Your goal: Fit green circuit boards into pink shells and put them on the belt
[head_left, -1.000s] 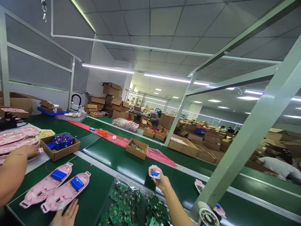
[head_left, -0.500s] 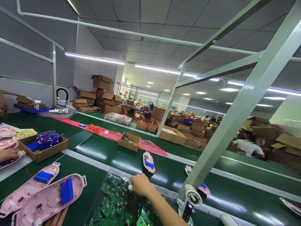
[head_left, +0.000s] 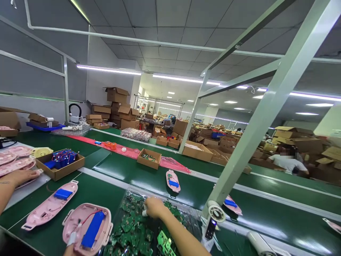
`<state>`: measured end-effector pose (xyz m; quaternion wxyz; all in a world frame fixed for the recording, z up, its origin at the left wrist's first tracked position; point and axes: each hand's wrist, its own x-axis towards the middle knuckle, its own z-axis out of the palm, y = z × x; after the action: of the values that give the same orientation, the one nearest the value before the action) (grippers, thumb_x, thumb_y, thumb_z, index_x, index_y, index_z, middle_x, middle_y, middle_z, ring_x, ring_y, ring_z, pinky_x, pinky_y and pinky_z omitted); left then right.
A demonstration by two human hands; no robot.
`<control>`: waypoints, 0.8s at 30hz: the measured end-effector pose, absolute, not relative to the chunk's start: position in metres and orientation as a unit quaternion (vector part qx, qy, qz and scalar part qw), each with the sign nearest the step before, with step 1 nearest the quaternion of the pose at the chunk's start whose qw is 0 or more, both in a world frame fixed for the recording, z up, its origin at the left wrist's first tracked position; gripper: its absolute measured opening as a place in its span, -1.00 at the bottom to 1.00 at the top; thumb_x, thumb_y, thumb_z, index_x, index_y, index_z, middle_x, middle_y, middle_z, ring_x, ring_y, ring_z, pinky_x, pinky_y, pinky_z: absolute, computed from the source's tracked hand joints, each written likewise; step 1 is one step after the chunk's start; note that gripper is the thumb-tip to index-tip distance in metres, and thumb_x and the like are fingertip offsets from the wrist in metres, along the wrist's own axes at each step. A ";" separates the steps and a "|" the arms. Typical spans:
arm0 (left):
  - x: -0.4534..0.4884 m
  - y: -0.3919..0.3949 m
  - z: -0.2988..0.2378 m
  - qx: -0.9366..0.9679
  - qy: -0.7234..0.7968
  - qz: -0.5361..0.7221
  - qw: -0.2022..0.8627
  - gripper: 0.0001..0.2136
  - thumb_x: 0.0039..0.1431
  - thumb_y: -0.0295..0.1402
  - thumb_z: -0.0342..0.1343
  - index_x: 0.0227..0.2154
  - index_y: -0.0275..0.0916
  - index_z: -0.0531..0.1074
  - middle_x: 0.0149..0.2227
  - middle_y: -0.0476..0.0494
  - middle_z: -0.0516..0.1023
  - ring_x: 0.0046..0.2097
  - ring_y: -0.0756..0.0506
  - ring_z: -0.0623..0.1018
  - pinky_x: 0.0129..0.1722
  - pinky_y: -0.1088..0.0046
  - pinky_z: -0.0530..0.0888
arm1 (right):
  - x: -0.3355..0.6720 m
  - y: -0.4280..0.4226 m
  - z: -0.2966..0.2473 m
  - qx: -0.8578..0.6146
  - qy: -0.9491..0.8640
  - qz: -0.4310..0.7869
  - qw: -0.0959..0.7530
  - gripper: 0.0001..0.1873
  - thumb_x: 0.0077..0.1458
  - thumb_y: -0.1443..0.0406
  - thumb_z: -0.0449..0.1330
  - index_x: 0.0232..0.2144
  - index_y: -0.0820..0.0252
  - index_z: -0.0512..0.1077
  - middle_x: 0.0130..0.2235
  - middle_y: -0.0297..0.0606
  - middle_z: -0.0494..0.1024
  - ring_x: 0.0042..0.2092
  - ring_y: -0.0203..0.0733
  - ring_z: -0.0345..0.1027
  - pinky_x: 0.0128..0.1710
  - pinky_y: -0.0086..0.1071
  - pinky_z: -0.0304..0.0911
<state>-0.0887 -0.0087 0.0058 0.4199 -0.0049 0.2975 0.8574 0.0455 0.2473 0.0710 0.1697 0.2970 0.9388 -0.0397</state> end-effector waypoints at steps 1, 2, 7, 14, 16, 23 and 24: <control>-0.089 -0.005 0.011 0.015 0.316 0.845 0.430 -0.38 0.30 -0.20 -0.09 0.34 -0.27 -0.10 -0.47 -0.25 0.67 -0.40 -0.34 0.66 -0.52 0.13 0.60 | 0.046 0.247 0.071 0.291 0.942 -0.053 0.160 -0.78 0.20 0.22 0.22 -0.16 0.24 0.45 -0.10 -0.23 0.52 -0.09 -0.16 0.44 -0.08 -0.17 0.39; -0.090 -0.001 0.016 0.031 0.344 0.833 0.431 -0.39 0.27 -0.12 -0.05 0.32 -0.21 0.03 -0.45 -0.23 0.68 -0.37 -0.36 0.66 -0.49 0.07 0.59 | 0.047 0.248 0.072 0.285 0.945 -0.066 0.144 -0.79 0.20 0.22 0.22 -0.19 0.25 0.45 -0.13 -0.24 0.53 -0.12 -0.18 0.45 -0.10 -0.18 0.40; -0.110 0.016 0.032 0.047 0.461 0.811 0.357 -0.52 0.17 -0.04 0.08 0.10 -0.12 0.38 -0.15 -0.15 0.64 -0.05 -0.35 0.58 -0.09 -0.04 0.52 | 0.066 0.256 0.091 0.228 0.962 -0.148 -0.042 -0.87 0.18 0.28 0.23 -0.29 0.27 0.46 -0.30 -0.33 0.54 -0.25 -0.25 0.46 -0.20 -0.27 0.40; -0.104 0.021 0.043 0.101 0.483 0.799 0.343 -0.71 0.23 -0.21 0.10 -0.01 -0.13 0.41 0.07 -0.18 0.45 0.02 -0.18 0.49 -0.02 0.15 0.48 | 0.118 0.220 0.094 0.103 0.912 -0.227 -0.327 -0.91 0.08 0.45 0.16 -0.36 0.18 0.41 -0.31 -0.31 0.52 -0.23 -0.26 0.44 -0.20 -0.42 0.38; -0.101 0.025 0.050 0.125 0.486 0.792 0.348 -0.73 0.22 -0.22 0.11 -0.03 -0.10 0.41 0.06 -0.18 0.45 0.01 -0.16 0.49 -0.04 0.18 0.49 | 0.127 0.207 0.086 0.058 0.898 -0.218 -0.377 -0.92 0.08 0.43 0.18 -0.37 0.15 0.41 -0.27 -0.28 0.51 -0.21 -0.24 0.44 -0.20 -0.41 0.38; -0.069 0.030 0.063 0.211 0.499 0.761 0.357 -0.69 0.22 -0.12 0.07 -0.08 -0.19 0.43 -0.03 -0.17 0.49 -0.06 -0.16 0.51 -0.11 0.18 0.51 | 0.141 0.179 0.075 -0.090 0.855 -0.156 -0.487 -0.87 0.24 0.37 0.10 -0.22 0.12 0.44 -0.26 -0.17 0.54 -0.15 -0.19 0.47 -0.17 -0.38 0.44; -0.053 0.028 0.059 0.225 0.501 0.751 0.366 -0.70 0.22 -0.12 0.07 -0.09 -0.18 0.43 -0.04 -0.16 0.50 -0.08 -0.15 0.52 -0.13 0.20 0.51 | 0.142 0.175 0.076 -0.109 0.850 -0.142 -0.496 -0.85 0.27 0.36 0.07 -0.20 0.14 0.45 -0.28 -0.16 0.55 -0.18 -0.20 0.48 -0.21 -0.41 0.46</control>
<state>-0.0532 0.0279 0.0591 0.3663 0.2252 0.5008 0.7512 0.1422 0.1755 0.0760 -0.4958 -0.1087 0.8498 -0.1422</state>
